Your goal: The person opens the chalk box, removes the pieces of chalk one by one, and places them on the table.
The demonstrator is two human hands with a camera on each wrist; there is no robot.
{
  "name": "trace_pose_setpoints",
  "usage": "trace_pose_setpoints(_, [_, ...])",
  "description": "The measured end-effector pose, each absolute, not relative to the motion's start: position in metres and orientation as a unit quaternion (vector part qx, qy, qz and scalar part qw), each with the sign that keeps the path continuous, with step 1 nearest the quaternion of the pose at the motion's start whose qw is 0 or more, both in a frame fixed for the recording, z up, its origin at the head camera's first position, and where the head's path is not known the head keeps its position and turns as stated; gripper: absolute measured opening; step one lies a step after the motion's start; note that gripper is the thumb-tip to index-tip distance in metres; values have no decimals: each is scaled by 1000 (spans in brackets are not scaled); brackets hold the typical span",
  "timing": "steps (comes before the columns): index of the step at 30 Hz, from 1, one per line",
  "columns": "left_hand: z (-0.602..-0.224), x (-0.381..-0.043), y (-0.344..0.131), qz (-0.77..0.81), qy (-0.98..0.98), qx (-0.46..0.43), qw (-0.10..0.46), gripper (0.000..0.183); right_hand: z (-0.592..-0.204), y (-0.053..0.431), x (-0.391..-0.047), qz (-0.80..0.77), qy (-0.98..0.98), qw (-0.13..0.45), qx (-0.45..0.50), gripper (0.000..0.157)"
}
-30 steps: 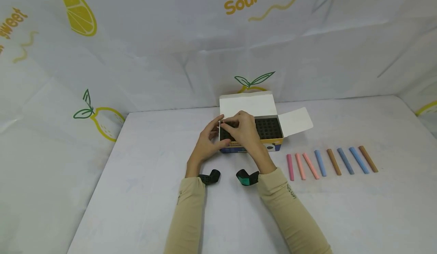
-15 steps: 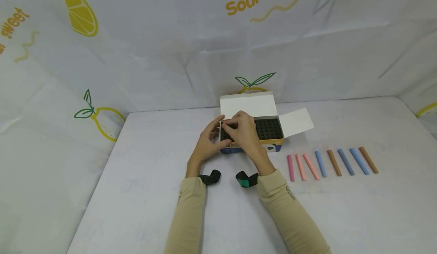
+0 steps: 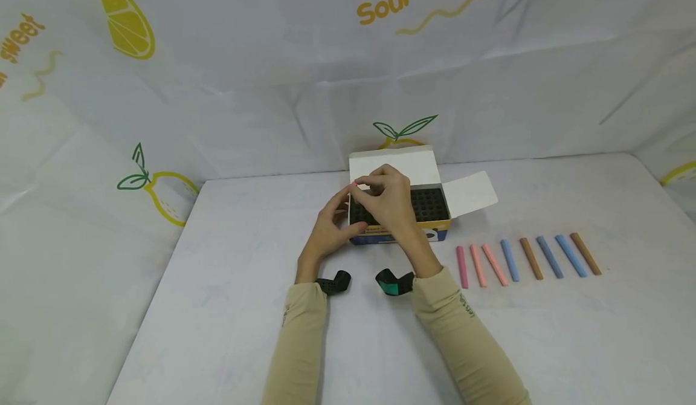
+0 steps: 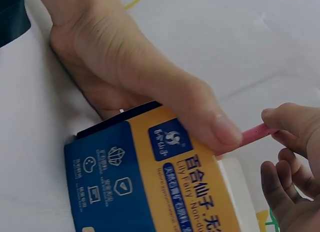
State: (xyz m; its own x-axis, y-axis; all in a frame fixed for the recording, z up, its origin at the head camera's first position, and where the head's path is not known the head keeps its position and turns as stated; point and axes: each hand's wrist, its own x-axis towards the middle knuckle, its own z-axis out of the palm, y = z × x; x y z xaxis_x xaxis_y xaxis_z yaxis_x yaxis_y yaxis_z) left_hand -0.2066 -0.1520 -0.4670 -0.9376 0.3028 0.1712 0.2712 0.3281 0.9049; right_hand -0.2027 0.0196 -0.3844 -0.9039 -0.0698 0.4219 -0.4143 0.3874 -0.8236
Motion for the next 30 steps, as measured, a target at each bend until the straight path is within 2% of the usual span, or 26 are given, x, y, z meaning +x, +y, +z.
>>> trace_pose_setpoints(10, [-467,-208,-150,544,818,188,-2,100,-362,30,-195,558,-799,165,149,17])
trace_pose_setpoints(22, [-468,-209,-151,565,803,191,6,90,-342,62,-178,559,-778,232,165,12])
trace_pose_setpoints(30, [-469,-207,-151,558,806,196,3,89,-340,96,-163,552,-780,251,155,12])
